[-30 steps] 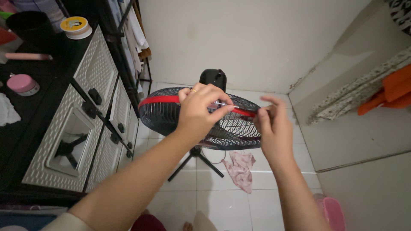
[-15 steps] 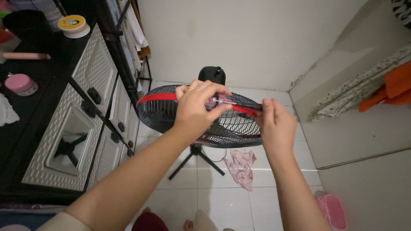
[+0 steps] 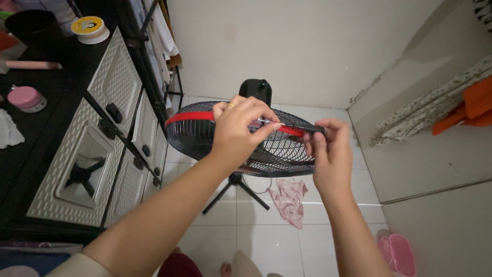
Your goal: The person services a standing pedestal fan. They unclip and remove the front grille ring and grille cover, wipe the fan blades and interior with a pink cloth, then reattach the grille and secure the clips, finishing with the fan reassembled on its stand.
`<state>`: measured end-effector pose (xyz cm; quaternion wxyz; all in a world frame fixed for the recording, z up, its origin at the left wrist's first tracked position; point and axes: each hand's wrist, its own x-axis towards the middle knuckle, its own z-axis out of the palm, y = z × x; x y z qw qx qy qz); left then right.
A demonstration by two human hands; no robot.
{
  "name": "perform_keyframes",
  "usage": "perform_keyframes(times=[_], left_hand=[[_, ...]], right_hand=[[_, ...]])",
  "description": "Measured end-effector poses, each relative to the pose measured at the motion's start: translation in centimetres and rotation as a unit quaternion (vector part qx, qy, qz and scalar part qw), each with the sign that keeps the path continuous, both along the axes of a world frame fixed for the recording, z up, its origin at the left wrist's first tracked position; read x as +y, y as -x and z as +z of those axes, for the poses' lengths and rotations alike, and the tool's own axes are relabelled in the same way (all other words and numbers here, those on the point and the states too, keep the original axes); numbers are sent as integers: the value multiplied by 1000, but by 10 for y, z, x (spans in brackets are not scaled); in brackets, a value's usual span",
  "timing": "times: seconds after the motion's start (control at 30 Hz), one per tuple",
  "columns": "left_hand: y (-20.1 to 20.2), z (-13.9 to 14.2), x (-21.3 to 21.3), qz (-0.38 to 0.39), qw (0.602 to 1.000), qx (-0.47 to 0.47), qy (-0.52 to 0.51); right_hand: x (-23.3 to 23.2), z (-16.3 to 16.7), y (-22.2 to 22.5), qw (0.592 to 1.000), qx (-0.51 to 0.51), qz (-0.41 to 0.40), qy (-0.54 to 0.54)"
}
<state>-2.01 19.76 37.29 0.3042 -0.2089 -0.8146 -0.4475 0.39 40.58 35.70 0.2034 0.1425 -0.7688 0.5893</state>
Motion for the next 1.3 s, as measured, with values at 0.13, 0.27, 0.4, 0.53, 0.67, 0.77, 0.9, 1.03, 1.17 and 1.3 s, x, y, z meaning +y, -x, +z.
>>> perform_keyframes(times=[0.13,0.27,0.4,0.53,0.67,0.77,0.9,1.03,1.17,1.3], left_hand=[[-1,4,-3,-12,1000,-2,2],[-1,8,-3,-14,999,-42,-5],[0,7,-4,-9,1000,-24,-2],[2,4,-4,-3,1000,1,9],[3,1,-2,-5,1000,-7,21],[2,-1,-1,-11,1000,-7,2],[1,-1,-2,-9,1000,1,0],[1,1,-4,-14,1000,-9,10],[2,3,-4,-6,1000,-10,19],[2,5,-4,-7,999,-38,15]], right_hand=[[3,1,3,999,-32,-33,15],[4,5,5,985,-70,-131,-82],[3,5,8,969,-58,-168,-172],[3,6,9,957,-117,-170,-204],[2,4,1,972,-64,-129,-184],[1,3,-4,992,3,-62,-109],[-1,2,-2,999,2,-24,-44],[1,9,0,998,-39,-43,-22],[3,16,4,986,-36,-122,-104],[4,17,7,971,-46,-163,-166]])
